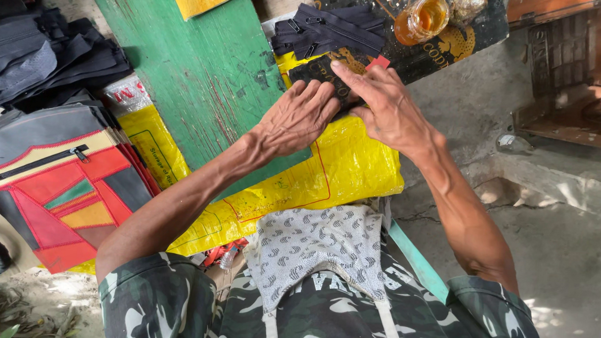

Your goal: The person aligns black zippers along the top edges of colorful fabric panels on the workbench, pinching and pressing the zipper tape into place by hand, then stacks the finished panels with other completed pieces on the table.

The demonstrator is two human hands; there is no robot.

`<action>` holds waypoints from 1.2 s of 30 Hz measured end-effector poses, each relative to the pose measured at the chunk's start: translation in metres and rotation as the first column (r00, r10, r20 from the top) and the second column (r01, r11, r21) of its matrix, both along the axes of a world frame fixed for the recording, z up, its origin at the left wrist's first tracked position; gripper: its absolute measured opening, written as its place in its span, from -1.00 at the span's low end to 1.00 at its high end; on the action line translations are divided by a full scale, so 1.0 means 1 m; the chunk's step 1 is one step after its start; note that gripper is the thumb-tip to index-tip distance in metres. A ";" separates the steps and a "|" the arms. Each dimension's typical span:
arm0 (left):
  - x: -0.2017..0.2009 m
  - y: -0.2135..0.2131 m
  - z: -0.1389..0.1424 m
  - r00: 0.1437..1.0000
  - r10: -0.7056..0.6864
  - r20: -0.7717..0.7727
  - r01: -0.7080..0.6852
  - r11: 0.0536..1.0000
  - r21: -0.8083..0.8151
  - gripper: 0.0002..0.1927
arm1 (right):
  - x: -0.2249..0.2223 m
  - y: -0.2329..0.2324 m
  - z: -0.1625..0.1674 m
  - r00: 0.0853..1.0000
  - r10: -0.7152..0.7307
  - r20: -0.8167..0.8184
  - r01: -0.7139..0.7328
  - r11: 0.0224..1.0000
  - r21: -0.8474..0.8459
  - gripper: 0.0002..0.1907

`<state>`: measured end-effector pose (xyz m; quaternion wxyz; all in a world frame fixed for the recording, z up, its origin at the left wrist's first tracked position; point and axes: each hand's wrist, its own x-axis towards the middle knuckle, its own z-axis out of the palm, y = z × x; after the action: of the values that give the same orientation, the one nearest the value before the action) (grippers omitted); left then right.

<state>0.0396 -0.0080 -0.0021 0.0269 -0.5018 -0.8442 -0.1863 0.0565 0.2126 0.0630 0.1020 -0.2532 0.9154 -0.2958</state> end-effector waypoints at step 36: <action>0.004 0.007 -0.022 0.950 0.136 0.282 -0.163 0.984 0.075 -0.88 | 0.038 0.050 -0.102 0.629 -0.706 0.324 0.750 0.442 -0.492 -0.12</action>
<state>0.0435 -0.0010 -0.0242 -0.0526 -0.4035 -0.8653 -0.2928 0.0941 0.2625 -0.0387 -0.0861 0.1568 0.7907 -0.5855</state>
